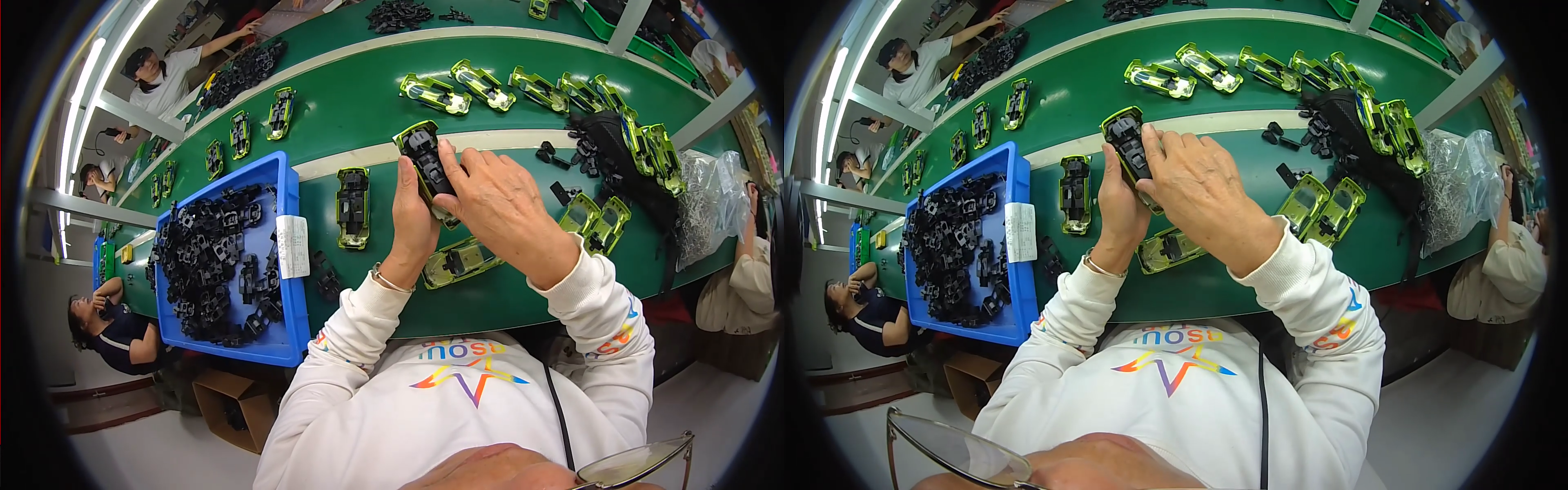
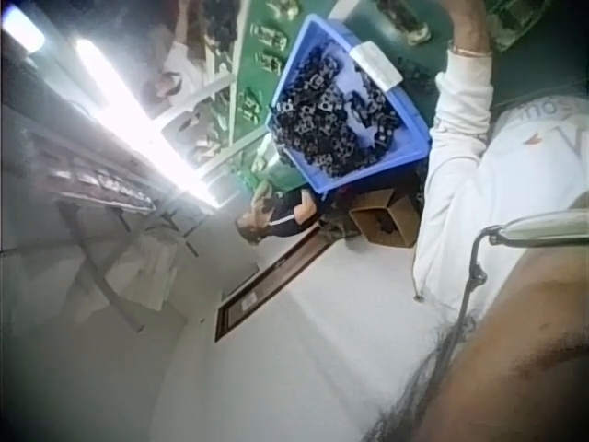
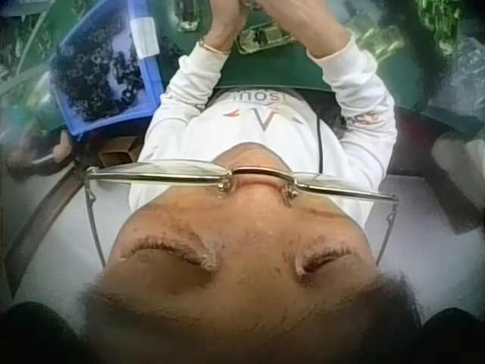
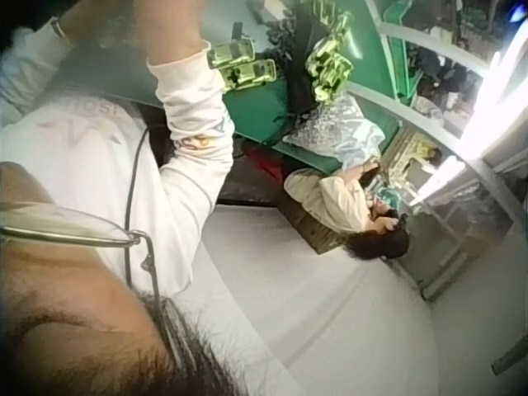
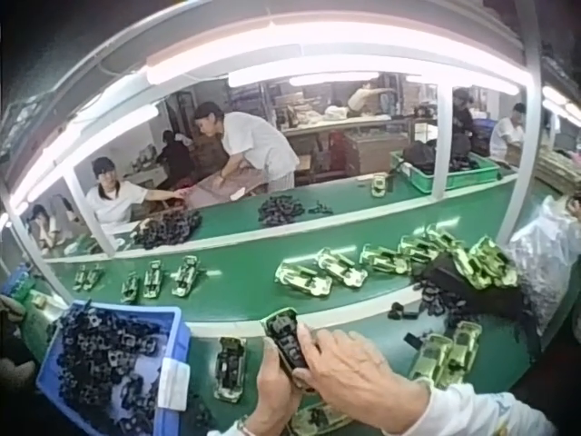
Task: The person assembles toy cars by hand, fitting black plastic interior parts into green car bodies, placing them on the conveyor belt, and snapping separate black plastic chassis components together.
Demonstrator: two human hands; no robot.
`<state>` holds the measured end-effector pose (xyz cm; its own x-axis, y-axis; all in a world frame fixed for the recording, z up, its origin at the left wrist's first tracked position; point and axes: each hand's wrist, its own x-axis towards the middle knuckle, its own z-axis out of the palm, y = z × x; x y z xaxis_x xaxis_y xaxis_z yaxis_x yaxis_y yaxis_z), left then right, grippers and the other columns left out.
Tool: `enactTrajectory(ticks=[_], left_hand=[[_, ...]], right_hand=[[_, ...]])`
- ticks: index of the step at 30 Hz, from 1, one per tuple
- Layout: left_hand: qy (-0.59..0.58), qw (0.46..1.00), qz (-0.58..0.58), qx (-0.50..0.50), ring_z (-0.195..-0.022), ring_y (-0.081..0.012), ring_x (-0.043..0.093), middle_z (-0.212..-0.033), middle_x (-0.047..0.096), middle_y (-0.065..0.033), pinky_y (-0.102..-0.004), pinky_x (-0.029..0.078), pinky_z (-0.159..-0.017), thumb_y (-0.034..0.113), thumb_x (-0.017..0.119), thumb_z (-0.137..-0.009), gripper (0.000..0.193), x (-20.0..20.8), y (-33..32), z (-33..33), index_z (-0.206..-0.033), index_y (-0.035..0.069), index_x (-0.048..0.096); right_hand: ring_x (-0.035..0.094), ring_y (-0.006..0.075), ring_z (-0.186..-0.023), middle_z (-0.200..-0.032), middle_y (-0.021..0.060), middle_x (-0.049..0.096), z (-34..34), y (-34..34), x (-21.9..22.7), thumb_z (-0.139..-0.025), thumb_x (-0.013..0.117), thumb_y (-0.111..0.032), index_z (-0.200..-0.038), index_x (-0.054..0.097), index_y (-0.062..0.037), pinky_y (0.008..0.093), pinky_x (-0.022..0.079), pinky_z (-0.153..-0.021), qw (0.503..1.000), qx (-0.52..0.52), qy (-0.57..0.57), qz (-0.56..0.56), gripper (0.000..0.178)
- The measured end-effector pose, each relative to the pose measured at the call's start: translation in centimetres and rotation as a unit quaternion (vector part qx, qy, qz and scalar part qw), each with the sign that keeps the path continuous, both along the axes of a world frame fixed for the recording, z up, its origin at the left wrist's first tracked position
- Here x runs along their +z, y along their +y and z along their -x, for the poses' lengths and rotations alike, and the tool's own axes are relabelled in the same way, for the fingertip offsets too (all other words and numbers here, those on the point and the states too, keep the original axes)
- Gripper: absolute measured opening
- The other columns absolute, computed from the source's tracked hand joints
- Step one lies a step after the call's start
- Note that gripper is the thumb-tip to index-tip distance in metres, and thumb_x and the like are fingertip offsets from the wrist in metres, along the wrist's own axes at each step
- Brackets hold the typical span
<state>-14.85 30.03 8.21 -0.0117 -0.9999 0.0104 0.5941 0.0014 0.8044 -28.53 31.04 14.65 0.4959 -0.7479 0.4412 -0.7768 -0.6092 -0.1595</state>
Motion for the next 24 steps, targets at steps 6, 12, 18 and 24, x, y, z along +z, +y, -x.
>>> enactTrajectory(ticks=[6,12,18,24], left_hand=[[-0.028,0.999,0.046,0.004,-0.108,-0.0173,0.061,-0.121,0.061,-0.0085,-0.0325,0.047,-0.095,0.04,0.04,-0.105,0.045,0.2,0.0,-0.4,-0.129,0.003,0.05],[-0.001,0.997,0.072,-0.028,-0.103,-0.0152,0.059,-0.116,0.056,-0.0076,-0.0301,0.05,-0.09,0.029,0.05,-0.099,0.04,0.9,-0.3,-0.2,-0.13,0.005,0.042],[-0.06,0.996,0.062,0.007,-0.099,-0.0141,0.059,-0.112,0.058,-0.0056,-0.0306,0.048,-0.087,0.034,0.047,-0.101,0.038,0.8,0.3,-0.3,-0.125,0.004,0.049],[-0.05,0.998,0.044,-0.004,-0.099,-0.0127,0.056,-0.11,0.055,-0.0031,-0.029,0.046,-0.088,0.025,0.05,-0.094,0.037,-0.1,0.1,0.1,-0.125,0.006,0.048]], right_hand=[[0.057,0.0246,-0.083,-0.089,0.0093,0.055,0.1,0.3,1.3,-0.086,0.069,-0.029,-0.135,0.05,0.0022,0.0365,0.048,-0.074,1.0,0.012,0.011,-0.009,0.061],[0.055,0.0265,-0.084,-0.091,0.0109,0.053,0.6,0.7,1.9,-0.086,0.069,-0.028,-0.137,0.049,0.0017,0.0371,0.047,-0.074,1.0,0.02,-0.017,0.0,0.063],[0.055,0.0255,-0.084,-0.09,0.0103,0.054,-0.6,0.8,2.1,-0.087,0.068,-0.026,-0.134,0.051,0.0037,0.0367,0.046,-0.075,1.0,0.008,0.005,-0.002,0.058],[0.055,0.0245,-0.087,-0.09,0.0096,0.056,0.4,0.8,2.4,-0.081,0.072,-0.028,-0.13,0.054,0.0041,0.0364,0.045,-0.078,0.996,0.007,0.081,-0.021,0.061]])
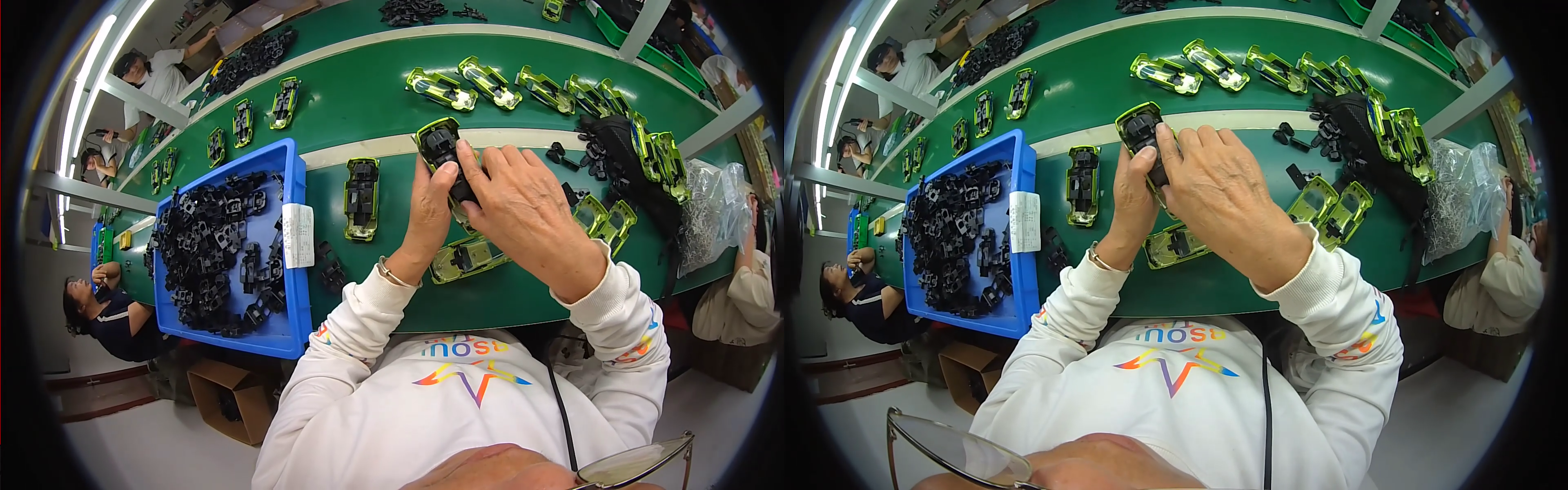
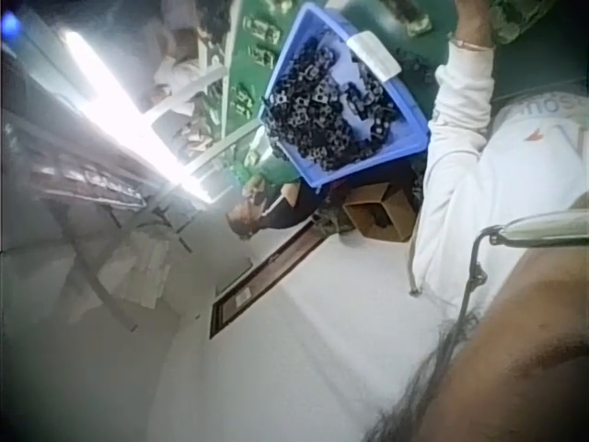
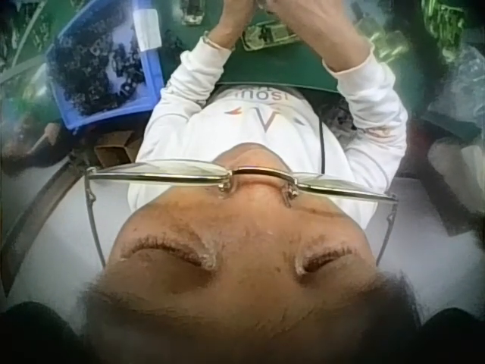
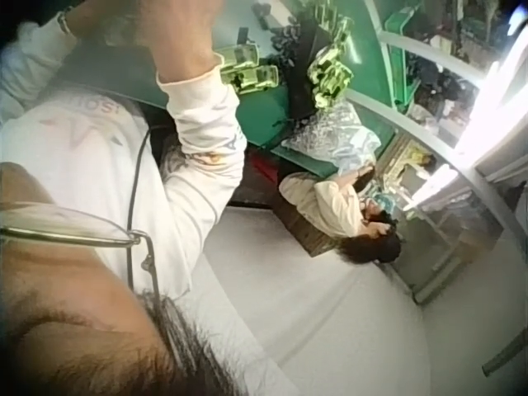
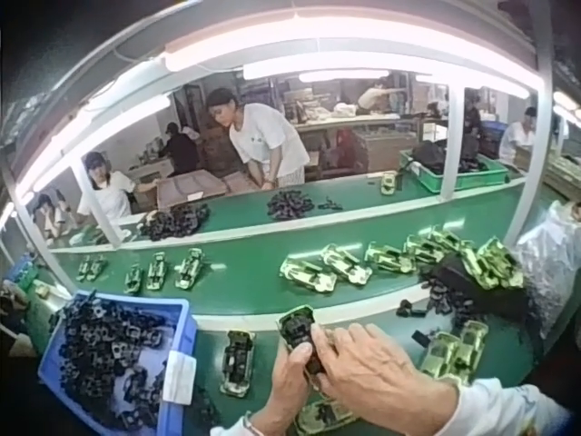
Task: The person assembles toy cars by hand, fitting black plastic interior parts into green car bodies, placing them on the conveyor belt, and snapping separate black plastic chassis components together.
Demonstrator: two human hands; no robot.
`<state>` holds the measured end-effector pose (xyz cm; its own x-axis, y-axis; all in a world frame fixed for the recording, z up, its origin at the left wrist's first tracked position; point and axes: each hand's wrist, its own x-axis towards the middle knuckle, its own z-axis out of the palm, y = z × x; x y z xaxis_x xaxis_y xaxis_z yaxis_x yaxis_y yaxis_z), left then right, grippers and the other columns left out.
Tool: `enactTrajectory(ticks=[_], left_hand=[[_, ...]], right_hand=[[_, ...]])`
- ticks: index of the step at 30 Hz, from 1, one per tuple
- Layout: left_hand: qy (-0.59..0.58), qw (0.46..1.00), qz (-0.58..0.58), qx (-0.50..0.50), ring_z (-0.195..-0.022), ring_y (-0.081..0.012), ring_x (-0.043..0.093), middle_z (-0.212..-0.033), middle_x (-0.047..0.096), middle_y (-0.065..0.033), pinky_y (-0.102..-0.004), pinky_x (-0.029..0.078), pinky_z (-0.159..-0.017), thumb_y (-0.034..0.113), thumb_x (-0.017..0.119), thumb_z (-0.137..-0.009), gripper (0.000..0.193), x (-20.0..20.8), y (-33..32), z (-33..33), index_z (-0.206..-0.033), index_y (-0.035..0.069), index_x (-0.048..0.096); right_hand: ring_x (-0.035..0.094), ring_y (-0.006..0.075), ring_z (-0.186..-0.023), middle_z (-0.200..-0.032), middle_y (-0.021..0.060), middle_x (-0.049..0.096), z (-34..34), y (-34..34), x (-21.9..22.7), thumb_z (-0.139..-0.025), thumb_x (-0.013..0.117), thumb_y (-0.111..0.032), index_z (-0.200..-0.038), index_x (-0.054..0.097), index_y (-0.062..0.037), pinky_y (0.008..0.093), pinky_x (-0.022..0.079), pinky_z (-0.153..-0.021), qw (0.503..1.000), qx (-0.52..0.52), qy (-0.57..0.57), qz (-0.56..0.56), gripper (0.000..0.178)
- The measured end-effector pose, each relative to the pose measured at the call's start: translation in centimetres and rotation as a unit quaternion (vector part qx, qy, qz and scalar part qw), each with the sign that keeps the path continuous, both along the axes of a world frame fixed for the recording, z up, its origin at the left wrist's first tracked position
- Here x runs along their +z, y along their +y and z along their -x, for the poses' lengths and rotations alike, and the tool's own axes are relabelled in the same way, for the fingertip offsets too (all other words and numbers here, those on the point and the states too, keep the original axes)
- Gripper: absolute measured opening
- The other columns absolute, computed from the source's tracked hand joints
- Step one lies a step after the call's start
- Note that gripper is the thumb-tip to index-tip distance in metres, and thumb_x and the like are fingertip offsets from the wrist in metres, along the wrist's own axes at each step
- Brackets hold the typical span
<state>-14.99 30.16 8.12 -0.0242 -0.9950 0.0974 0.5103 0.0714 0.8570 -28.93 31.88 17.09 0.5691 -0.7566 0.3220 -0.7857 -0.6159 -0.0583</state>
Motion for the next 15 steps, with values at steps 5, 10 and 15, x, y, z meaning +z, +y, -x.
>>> enactTrajectory(ticks=[5,10,15], left_hand=[[0.0,1.0,-0.012,0.007,-0.097,-0.0126,0.057,-0.109,0.056,-0.0025,-0.0285,0.047,-0.086,0.024,0.051,-0.094,0.037,-0.2,-0.3,0.2,-0.127,0.006,0.048],[0.016,0.999,-0.039,0.013,-0.098,-0.016,0.062,-0.109,0.061,-0.0065,-0.0315,0.053,-0.084,0.018,0.048,-0.096,0.035,0.8,-1.0,-0.3,-0.127,0.003,0.047],[0.027,0.999,-0.025,-0.01,-0.098,-0.022,0.065,-0.115,0.063,-0.0154,-0.0356,0.057,-0.081,0.013,0.05,-0.095,0.034,1.4,-5.1,-2.3,-0.126,0.001,0.042]], right_hand=[[0.055,0.0251,-0.088,-0.098,0.0096,0.057,-0.7,-0.1,-0.3,-0.079,0.074,-0.029,-0.13,0.056,0.0015,0.038,0.044,-0.081,0.999,-0.034,0.035,0.018,0.062],[0.058,0.0267,-0.095,-0.125,0.0112,0.055,-0.1,-1.5,0.0,-0.083,0.072,-0.029,-0.13,0.057,-0.0053,0.0381,0.045,-0.086,0.999,-0.003,0.012,0.042,0.055],[0.065,0.0268,-0.096,-0.128,0.0115,0.054,1.3,-3.4,-3.6,-0.088,0.069,-0.024,-0.134,0.054,-0.0099,0.04,0.052,-0.079,0.952,0.01,-0.276,-0.128,0.05]])
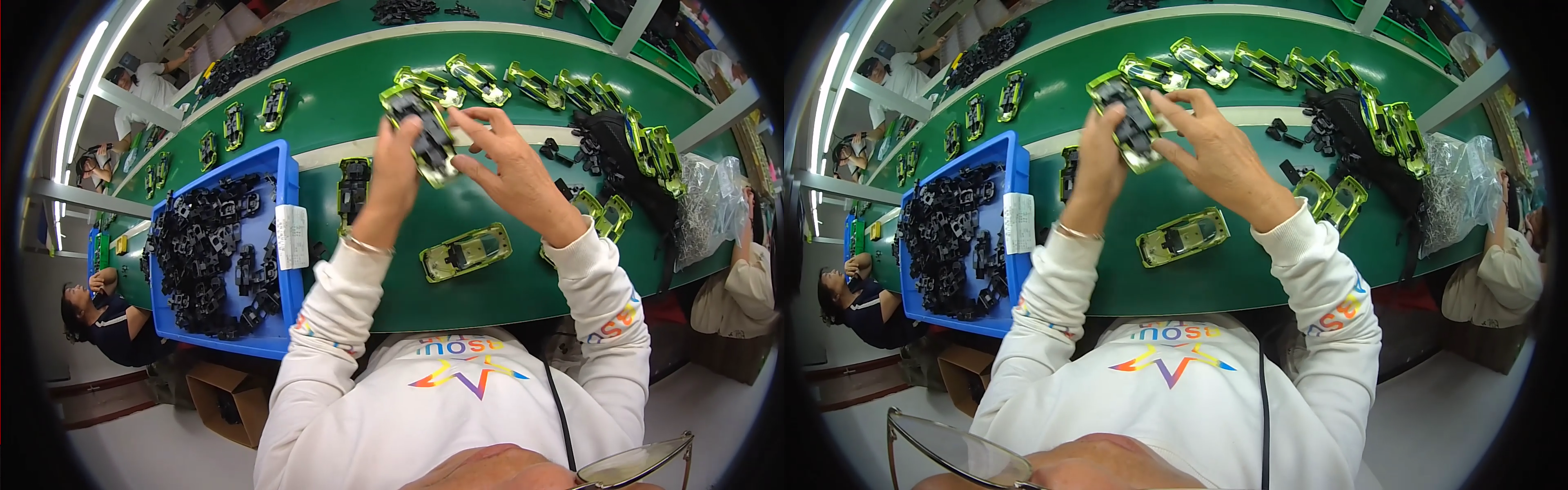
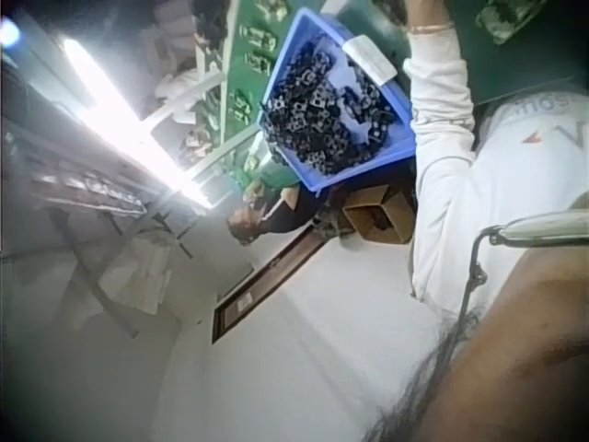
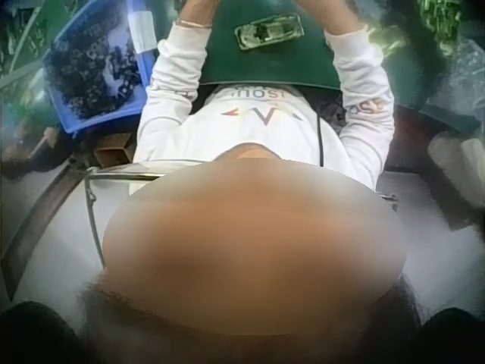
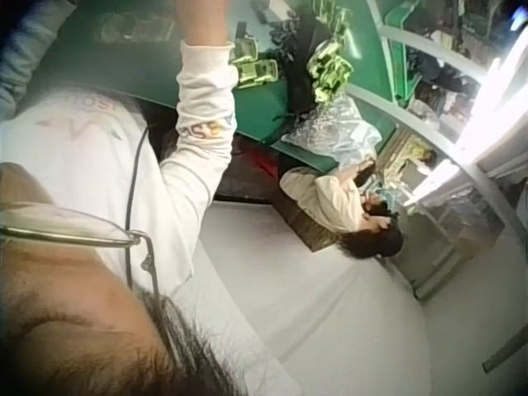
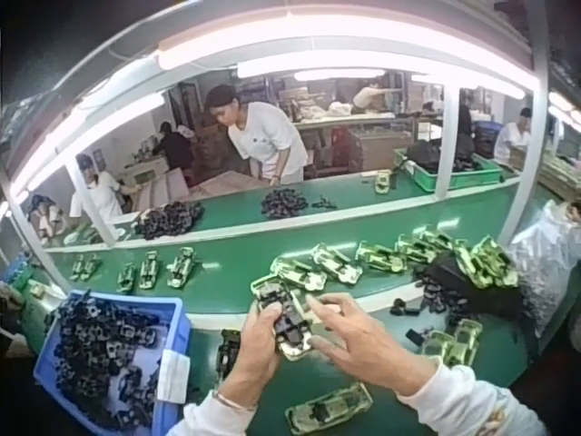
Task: The person assembles toy cars by hand, fitting black plastic interior parts into green car bodies, placing them on the conveyor belt, and snapping separate black plastic chassis components together.
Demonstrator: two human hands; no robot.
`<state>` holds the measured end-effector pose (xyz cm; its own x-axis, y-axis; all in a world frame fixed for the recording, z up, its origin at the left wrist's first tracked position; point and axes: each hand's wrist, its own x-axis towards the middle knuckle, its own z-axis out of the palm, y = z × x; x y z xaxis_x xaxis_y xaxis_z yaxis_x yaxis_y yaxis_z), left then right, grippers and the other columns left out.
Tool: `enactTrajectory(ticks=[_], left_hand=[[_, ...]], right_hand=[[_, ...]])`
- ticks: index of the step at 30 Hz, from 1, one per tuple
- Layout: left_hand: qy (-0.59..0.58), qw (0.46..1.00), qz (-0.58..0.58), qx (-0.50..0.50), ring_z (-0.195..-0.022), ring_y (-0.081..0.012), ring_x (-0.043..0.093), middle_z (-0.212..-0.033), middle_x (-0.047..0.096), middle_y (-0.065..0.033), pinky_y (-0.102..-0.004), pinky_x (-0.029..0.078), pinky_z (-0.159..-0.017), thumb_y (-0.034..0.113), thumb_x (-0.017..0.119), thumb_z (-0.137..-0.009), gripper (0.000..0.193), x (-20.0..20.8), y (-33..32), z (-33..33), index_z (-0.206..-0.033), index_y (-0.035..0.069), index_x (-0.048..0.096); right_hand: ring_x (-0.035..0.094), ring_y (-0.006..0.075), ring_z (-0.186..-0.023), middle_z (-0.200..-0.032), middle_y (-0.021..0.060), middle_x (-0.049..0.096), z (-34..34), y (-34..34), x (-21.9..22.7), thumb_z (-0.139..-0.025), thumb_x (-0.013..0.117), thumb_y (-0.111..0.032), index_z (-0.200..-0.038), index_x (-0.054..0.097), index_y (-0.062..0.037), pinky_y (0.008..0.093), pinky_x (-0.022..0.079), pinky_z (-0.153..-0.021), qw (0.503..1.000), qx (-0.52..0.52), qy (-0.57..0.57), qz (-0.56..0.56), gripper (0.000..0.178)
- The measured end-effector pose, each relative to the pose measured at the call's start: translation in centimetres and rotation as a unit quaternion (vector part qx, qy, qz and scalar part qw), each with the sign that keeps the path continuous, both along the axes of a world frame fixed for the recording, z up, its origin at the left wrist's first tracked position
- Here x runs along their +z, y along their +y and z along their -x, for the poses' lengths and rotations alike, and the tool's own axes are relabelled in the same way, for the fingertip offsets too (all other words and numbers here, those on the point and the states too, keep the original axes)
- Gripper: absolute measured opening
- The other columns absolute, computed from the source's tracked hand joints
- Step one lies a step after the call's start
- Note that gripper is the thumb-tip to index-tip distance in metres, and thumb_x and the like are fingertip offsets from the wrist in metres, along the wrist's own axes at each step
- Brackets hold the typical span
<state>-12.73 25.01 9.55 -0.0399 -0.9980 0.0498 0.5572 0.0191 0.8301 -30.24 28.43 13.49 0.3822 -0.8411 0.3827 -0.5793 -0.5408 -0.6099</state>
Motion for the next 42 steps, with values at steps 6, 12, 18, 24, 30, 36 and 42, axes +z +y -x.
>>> enactTrajectory(ticks=[6,12,18,24,30,36,42], left_hand=[[-0.197,0.968,-0.052,0.144,-0.083,-0.0199,0.064,-0.095,0.064,-0.0103,-0.0347,0.053,-0.076,0.008,0.066,-0.09,0.021,-3.2,-14.3,-9.5,-0.106,-0.003,0.057],[-0.255,0.939,-0.117,0.199,-0.087,-0.0237,0.065,-0.103,0.067,-0.0128,-0.0351,0.053,-0.079,0.008,0.068,-0.09,0.025,-6.2,-23.4,-17.3,-0.108,-0.007,0.059],[-0.533,0.816,-0.063,0.214,-0.107,-0.0315,0.063,-0.119,0.065,-0.0206,-0.0395,0.047,-0.095,0.029,0.066,-0.091,0.052,-12.6,-28.9,-23.3,-0.123,-0.01,0.057],[-0.725,0.634,-0.042,0.267,-0.119,-0.0469,0.055,-0.124,0.059,-0.0318,-0.047,0.041,-0.102,0.056,0.056,-0.09,0.072,-11.7,-27.8,-23.4,-0.121,-0.009,0.054],[-0.741,0.592,0.112,0.296,-0.114,-0.0435,0.058,-0.122,0.062,-0.0281,-0.0433,0.044,-0.1,0.05,0.057,-0.091,0.064,-4.7,-22.4,-16.1,-0.122,-0.006,0.058],[-0.704,0.7,0.036,-0.115,-0.07,-0.0156,0.066,-0.084,0.071,-0.0081,-0.03,0.051,-0.063,0.04,0.064,-0.09,0.044,-1.7,-15.6,-6.3,-0.111,0.002,0.068],[-0.687,0.668,0.013,-0.287,-0.074,-0.016,0.064,-0.09,0.069,-0.0085,-0.0304,0.051,-0.063,0.039,0.062,-0.092,0.043,1.0,-7.1,-1.7,-0.114,0.003,0.065]], right_hand=[[0.064,0.021,-0.079,-0.109,0.01,0.062,4.9,1.1,-3.1,-0.089,0.069,-0.017,-0.129,0.059,-0.0044,0.0336,0.052,-0.071,0.996,-0.025,-0.049,-0.067,0.042],[0.061,0.0229,-0.073,-0.092,0.0096,0.059,8.5,5.4,-3.1,-0.087,0.07,-0.015,-0.12,0.063,-0.0024,0.0347,0.049,-0.064,0.979,-0.064,0.017,-0.191,0.036],[0.063,0.0252,-0.074,-0.089,0.01,0.061,9.6,4.4,-3.6,-0.087,0.069,-0.01,-0.112,0.065,-0.0023,0.0349,0.049,-0.063,0.982,-0.111,-0.001,-0.153,0.026],[0.062,0.0272,-0.073,-0.088,0.0113,0.063,11.5,2.4,-3.7,-0.087,0.068,-0.009,-0.109,0.067,-0.0025,0.0333,0.049,-0.064,0.986,-0.145,0.003,-0.081,0.023],[0.059,0.0255,-0.095,-0.1,0.0063,0.064,12.5,4.5,-2.8,-0.085,0.07,-0.011,-0.111,0.067,-0.0058,0.0367,0.045,-0.087,0.971,-0.178,0.157,-0.042,0.027],[0.06,0.0289,-0.098,-0.109,0.0086,0.063,13.5,7.3,-3.7,-0.083,0.071,-0.01,-0.112,0.067,-0.0067,0.0394,0.047,-0.088,0.97,-0.196,0.146,0.004,0.029],[0.059,0.0306,-0.103,-0.112,0.0101,0.063,12.8,11.2,-4.9,-0.081,0.07,-0.007,-0.117,0.065,-0.0071,0.0402,0.046,-0.097,0.979,-0.157,0.132,-0.011,0.037]])
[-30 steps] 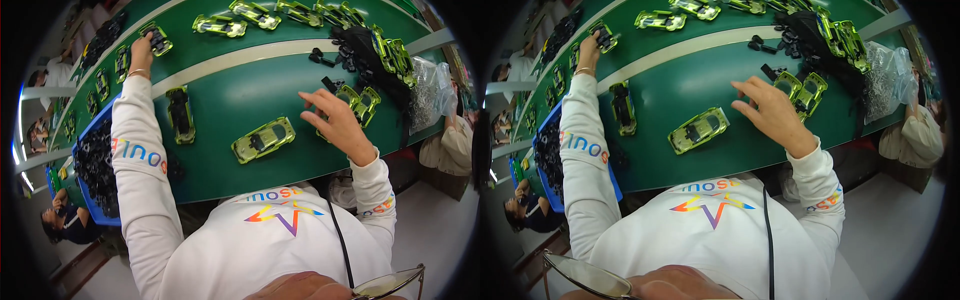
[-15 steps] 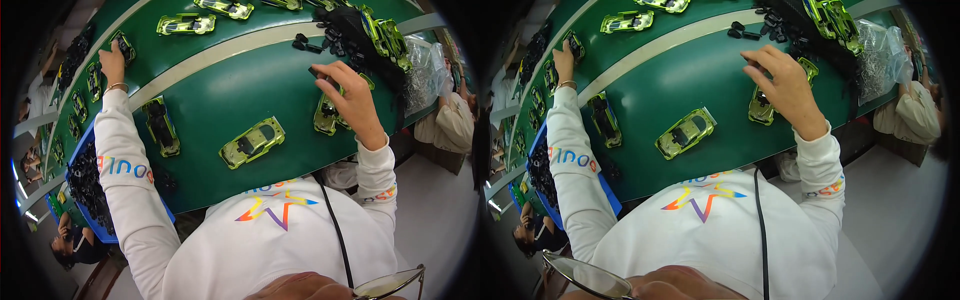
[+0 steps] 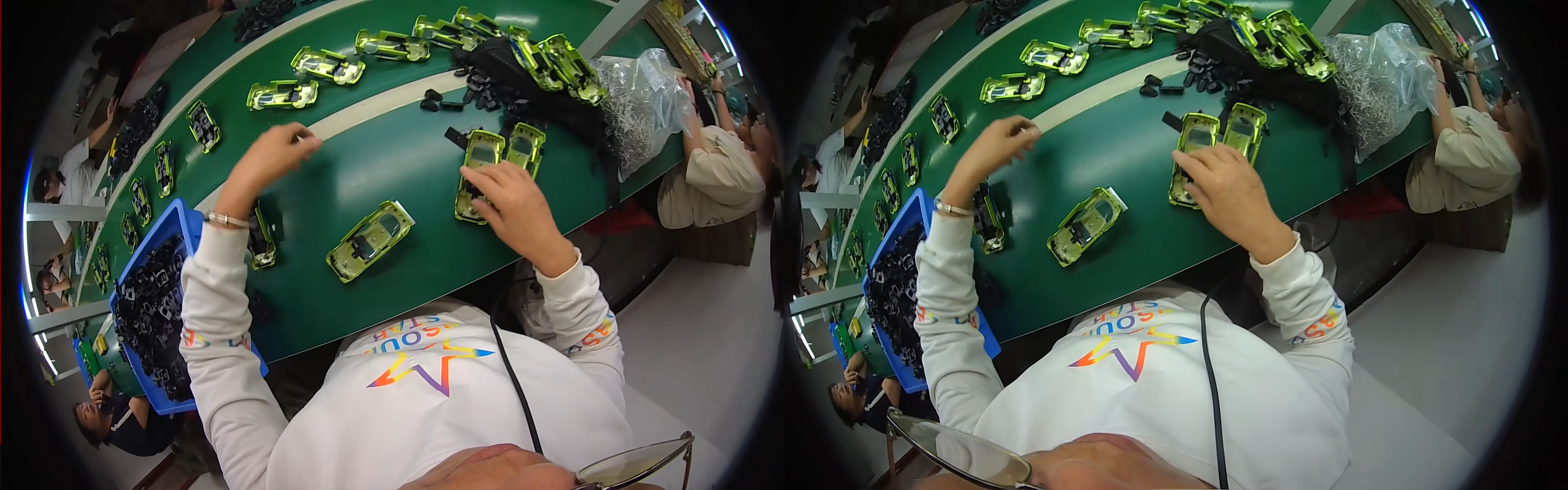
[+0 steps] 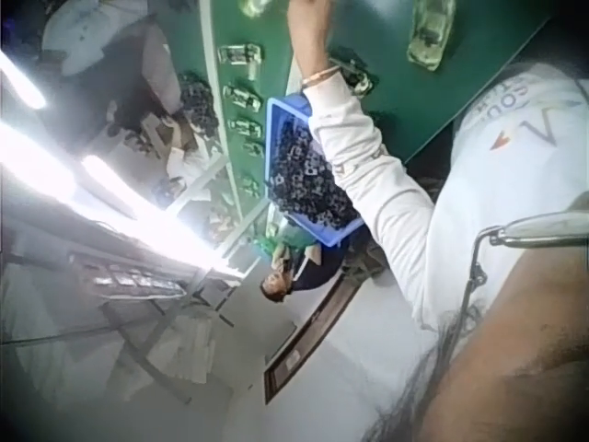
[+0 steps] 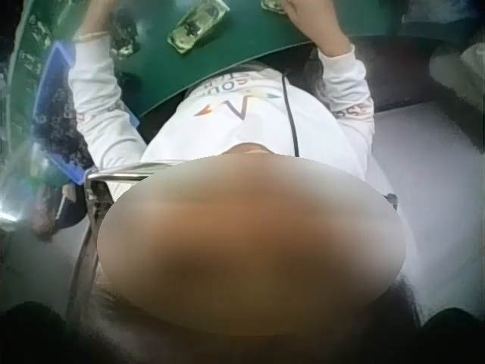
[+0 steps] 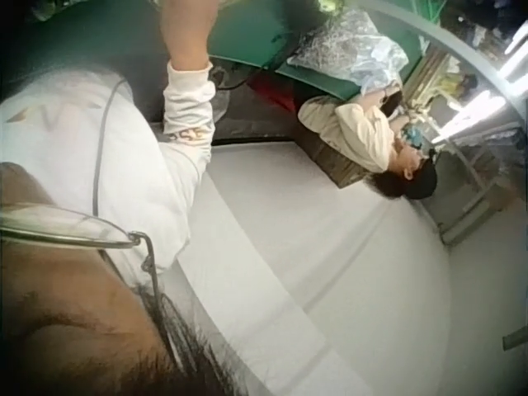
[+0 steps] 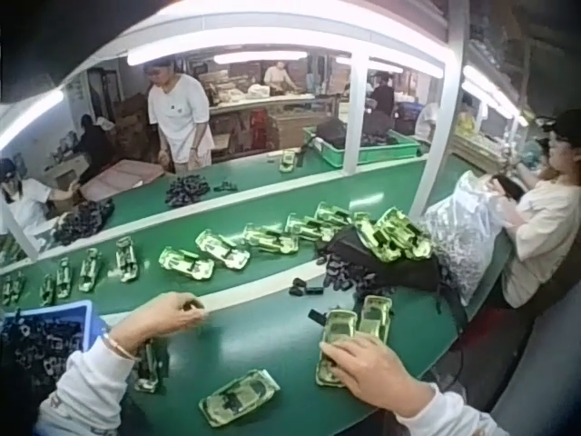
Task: The person assembles toy cars by hand, fitting black plastic interior parts into green car bodies, placing them on the conveyor belt, and snapping separate black plastic chassis components together.
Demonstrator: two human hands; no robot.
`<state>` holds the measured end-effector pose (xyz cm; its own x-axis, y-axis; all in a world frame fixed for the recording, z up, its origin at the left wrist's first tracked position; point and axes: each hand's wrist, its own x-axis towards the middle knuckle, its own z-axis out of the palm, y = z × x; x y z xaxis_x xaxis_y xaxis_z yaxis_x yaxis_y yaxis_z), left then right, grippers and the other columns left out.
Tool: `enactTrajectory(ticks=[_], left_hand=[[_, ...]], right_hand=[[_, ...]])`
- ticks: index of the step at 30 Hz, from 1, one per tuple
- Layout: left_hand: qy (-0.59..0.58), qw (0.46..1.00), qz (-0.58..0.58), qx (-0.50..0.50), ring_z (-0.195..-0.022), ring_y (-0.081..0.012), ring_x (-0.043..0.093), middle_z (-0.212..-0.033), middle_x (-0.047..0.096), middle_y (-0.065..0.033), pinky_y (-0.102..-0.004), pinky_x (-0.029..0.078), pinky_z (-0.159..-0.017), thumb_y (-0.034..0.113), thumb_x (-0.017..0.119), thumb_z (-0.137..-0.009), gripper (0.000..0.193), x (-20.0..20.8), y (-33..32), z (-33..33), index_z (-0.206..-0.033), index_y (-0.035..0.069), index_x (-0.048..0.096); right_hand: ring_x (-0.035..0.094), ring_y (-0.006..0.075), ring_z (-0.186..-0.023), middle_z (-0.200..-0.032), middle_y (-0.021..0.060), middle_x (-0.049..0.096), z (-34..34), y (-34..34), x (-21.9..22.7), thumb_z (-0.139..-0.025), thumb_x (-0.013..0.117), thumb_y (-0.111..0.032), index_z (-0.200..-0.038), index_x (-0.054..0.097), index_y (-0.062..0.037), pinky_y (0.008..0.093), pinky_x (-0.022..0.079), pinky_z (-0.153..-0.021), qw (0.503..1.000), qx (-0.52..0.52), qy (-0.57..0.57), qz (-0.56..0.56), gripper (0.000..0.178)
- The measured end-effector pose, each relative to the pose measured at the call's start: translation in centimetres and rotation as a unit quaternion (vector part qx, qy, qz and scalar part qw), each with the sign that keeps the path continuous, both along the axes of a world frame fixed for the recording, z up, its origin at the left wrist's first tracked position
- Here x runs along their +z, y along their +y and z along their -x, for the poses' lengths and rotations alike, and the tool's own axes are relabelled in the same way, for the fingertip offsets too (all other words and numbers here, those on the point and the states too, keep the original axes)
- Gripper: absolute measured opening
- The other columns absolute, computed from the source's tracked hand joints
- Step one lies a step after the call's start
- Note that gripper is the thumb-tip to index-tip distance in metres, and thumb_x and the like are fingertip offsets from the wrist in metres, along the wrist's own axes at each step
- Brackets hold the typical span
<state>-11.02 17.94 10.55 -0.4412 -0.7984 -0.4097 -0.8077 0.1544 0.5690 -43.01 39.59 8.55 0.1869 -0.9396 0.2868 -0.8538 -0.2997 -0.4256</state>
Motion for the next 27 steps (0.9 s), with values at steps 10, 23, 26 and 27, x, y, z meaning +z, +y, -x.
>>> enactTrajectory(ticks=[10,23,26,27], left_hand=[[0.017,0.984,0.179,-0.015,-0.125,-0.0366,0.051,-0.135,0.054,-0.0177,-0.0427,0.044,-0.102,0.037,0.073,-0.083,0.074,-1.1,18.9,0.5,-0.142,0.004,0.042],[-0.084,0.831,0.482,0.265,-0.137,-0.0429,0.033,-0.148,0.038,-0.0227,-0.0571,0.029,-0.106,0.039,0.084,-0.069,0.061,-7.2,21.4,-6.5,-0.114,0.004,0.06],[0.073,0.883,0.404,0.227,-0.134,-0.0423,0.039,-0.146,0.043,-0.0219,-0.0462,0.033,-0.111,0.029,0.082,-0.076,0.056,-6.7,20.3,-6.4,-0.117,-0.001,0.056],[0.086,0.894,0.392,0.202,-0.134,-0.0415,0.039,-0.144,0.045,-0.0202,-0.0457,0.033,-0.111,0.027,0.082,-0.076,0.057,-6.0,20.3,-5.3,-0.117,-0.001,0.056]], right_hand=[[0.059,0.0334,-0.104,-0.108,0.012,0.066,1.0,-3.0,3.9,-0.082,0.07,-0.007,-0.113,0.067,-0.0054,0.0418,0.044,-0.095,0.997,0.053,0.042,0.025,0.031],[0.033,0.0358,-0.138,-0.153,0.0175,0.033,0.7,1.3,-1.3,-0.065,0.085,-0.044,-0.137,0.053,-0.0086,0.053,0.026,-0.111,0.999,-0.013,0.036,0.008,0.086],[0.035,0.0338,-0.138,-0.152,0.0146,0.035,-0.1,3.3,-3.7,-0.071,0.082,-0.038,-0.123,0.062,-0.0086,0.0525,0.028,-0.111,0.998,-0.039,-0.019,0.052,0.063],[0.038,0.0333,-0.136,-0.151,0.0132,0.038,0.2,4.1,-3.8,-0.073,0.082,-0.036,-0.121,0.063,-0.0082,0.0519,0.03,-0.11,0.996,-0.044,-0.04,0.064,0.058]])
